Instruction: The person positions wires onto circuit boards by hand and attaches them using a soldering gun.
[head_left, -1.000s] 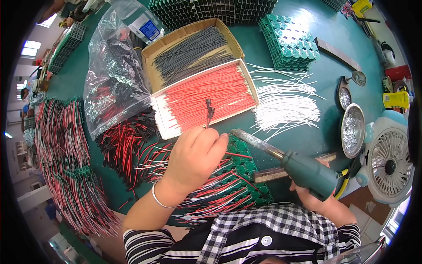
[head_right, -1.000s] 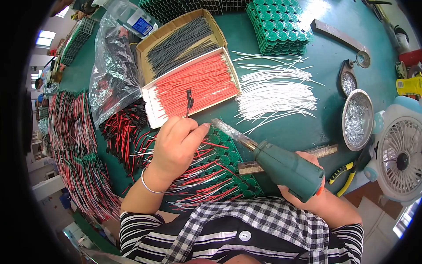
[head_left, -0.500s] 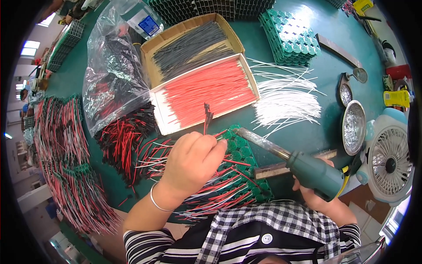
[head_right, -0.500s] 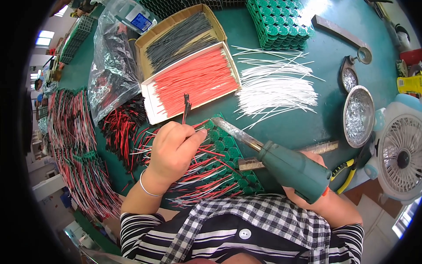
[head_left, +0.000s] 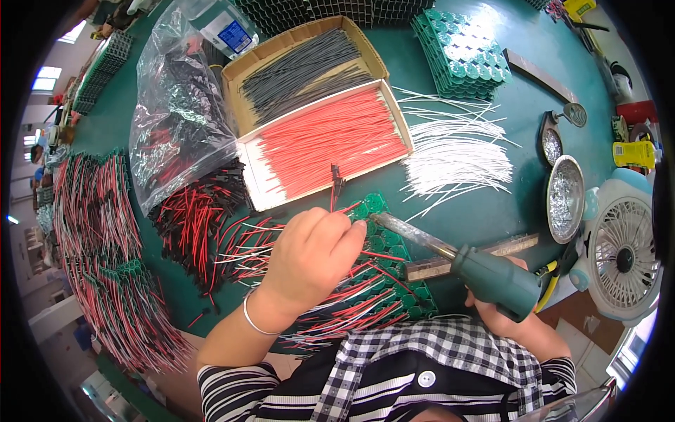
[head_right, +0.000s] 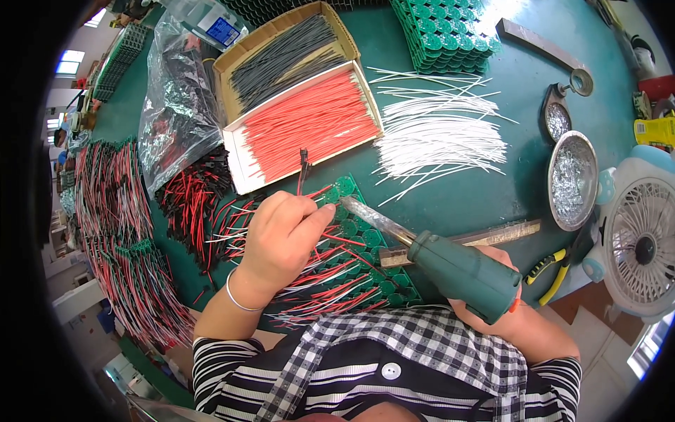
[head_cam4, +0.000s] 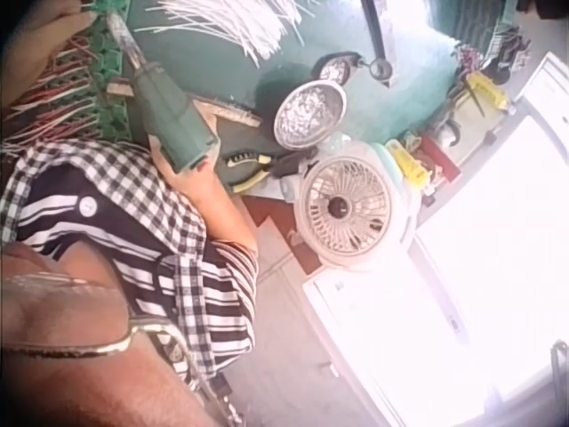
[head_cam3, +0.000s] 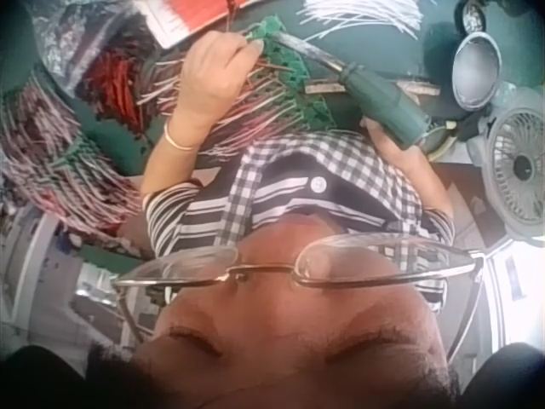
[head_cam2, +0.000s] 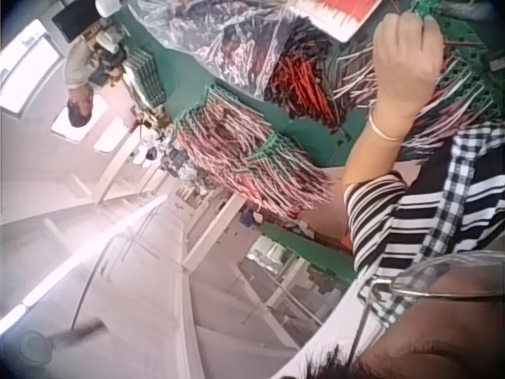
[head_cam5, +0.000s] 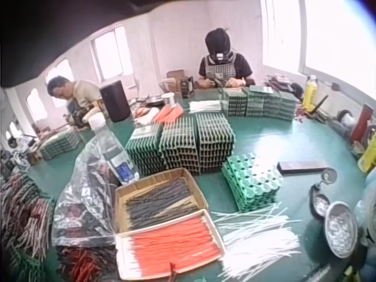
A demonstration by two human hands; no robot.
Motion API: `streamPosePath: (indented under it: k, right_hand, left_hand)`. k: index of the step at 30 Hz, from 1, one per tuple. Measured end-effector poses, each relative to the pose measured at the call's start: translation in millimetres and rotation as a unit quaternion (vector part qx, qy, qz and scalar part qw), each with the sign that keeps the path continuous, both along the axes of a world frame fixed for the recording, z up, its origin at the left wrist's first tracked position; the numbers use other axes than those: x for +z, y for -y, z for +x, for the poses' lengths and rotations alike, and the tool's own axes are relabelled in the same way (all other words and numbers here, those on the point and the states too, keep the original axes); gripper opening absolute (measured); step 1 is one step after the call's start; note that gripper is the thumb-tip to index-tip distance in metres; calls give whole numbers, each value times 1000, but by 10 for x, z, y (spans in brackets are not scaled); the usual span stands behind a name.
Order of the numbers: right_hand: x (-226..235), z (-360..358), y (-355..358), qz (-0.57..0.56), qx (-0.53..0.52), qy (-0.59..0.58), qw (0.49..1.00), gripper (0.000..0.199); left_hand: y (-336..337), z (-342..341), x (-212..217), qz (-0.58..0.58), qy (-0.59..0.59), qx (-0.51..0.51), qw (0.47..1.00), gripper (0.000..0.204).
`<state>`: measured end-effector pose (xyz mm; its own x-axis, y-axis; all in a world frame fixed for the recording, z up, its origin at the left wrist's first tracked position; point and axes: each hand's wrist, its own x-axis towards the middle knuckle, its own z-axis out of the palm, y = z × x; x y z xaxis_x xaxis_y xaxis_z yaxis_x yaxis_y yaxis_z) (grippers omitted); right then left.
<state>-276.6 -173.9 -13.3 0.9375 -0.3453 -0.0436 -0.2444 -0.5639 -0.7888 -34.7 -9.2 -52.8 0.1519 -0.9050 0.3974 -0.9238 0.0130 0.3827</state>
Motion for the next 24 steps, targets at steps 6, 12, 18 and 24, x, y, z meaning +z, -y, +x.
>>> streamPosePath:
  k: [6,12,18,24]
  right_hand:
    - [-5,-27,22,-25,24,12,999,16]
    - [-6,-21,-13,-34,-1,9,999,15]
    - [19,-36,7,-120,36,18,992,17]
    - [124,-96,-24,60,-59,-61,995,38]
  left_hand:
    - [-4,-4,15,5,-3,1,1000,24]
    - [-3,-9,17,9,-5,3,1000,25]
    - [5,-11,22,10,-4,4,1000,25]
    - [14,-9,27,15,-6,-3,1000,26]
